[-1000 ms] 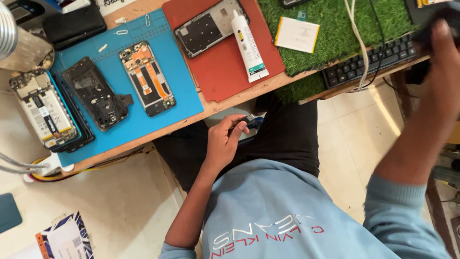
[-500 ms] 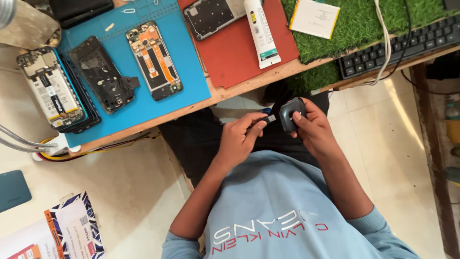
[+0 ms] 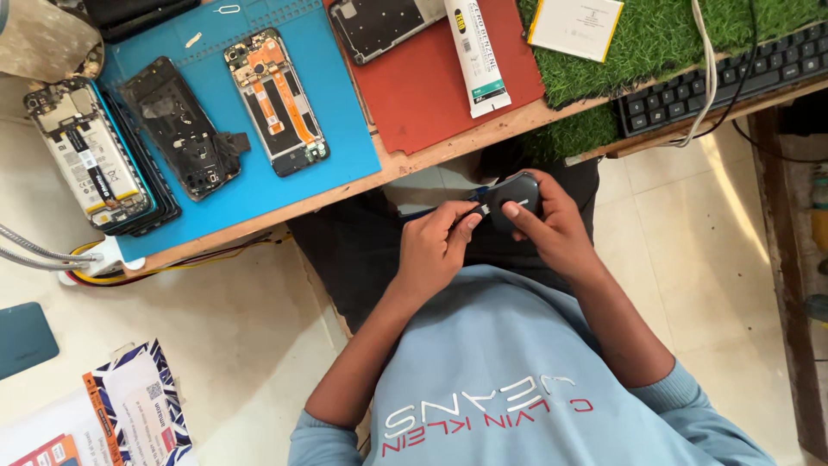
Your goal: The person handles a disassembled smartphone, removes a battery, and applies adhesive to the phone frame. They then pick up a power adapter and plug it into a wall socket.
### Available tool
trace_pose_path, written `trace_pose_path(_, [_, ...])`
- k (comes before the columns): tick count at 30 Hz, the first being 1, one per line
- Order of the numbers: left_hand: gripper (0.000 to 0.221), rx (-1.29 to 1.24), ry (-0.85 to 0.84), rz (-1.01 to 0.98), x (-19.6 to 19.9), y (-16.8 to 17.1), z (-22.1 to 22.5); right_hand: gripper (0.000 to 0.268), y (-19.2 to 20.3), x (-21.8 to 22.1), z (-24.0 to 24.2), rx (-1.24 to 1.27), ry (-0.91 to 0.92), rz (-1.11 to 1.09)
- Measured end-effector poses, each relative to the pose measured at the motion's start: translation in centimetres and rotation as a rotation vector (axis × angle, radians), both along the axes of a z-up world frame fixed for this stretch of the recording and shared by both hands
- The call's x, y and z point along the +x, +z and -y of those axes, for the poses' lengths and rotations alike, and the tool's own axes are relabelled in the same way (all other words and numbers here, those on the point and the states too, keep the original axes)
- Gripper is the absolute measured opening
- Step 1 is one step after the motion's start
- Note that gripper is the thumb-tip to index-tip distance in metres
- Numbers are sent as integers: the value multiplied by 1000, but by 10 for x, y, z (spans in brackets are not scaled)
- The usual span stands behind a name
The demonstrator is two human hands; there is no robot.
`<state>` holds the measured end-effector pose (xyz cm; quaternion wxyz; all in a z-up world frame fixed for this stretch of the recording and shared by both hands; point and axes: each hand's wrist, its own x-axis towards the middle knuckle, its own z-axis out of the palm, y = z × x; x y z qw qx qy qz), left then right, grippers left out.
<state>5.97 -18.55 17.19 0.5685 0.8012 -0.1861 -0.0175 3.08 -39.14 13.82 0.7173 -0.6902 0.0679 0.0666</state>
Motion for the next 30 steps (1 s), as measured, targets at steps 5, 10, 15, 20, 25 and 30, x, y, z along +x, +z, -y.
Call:
trace_pose_path(5, [12, 27, 4, 18, -2, -6, -4, 40, -9, -1, -6, -4, 19, 3])
trace_pose_path(10, [23, 189, -69, -10, 1, -25, -10, 38, -25, 4, -3, -60, 70, -65])
trace_pose_path(15, [43, 349, -92, 97, 2, -55, -20, 46, -39, 7, 6, -664, 196, -159])
trace_pose_path(20, [47, 668, -171, 5, -7, -89, -40, 53, -44, -8, 7, -942, 94, 167])
trace_pose_path(25, [44, 663, -111, 90, -11, -104, -61, 52, -31, -7, 17, -1181, -26, 306])
trace_pose_path(30, [41, 559, -80, 102, -3, -74, -64, 29, -7, 0, 14, -1003, -33, 358])
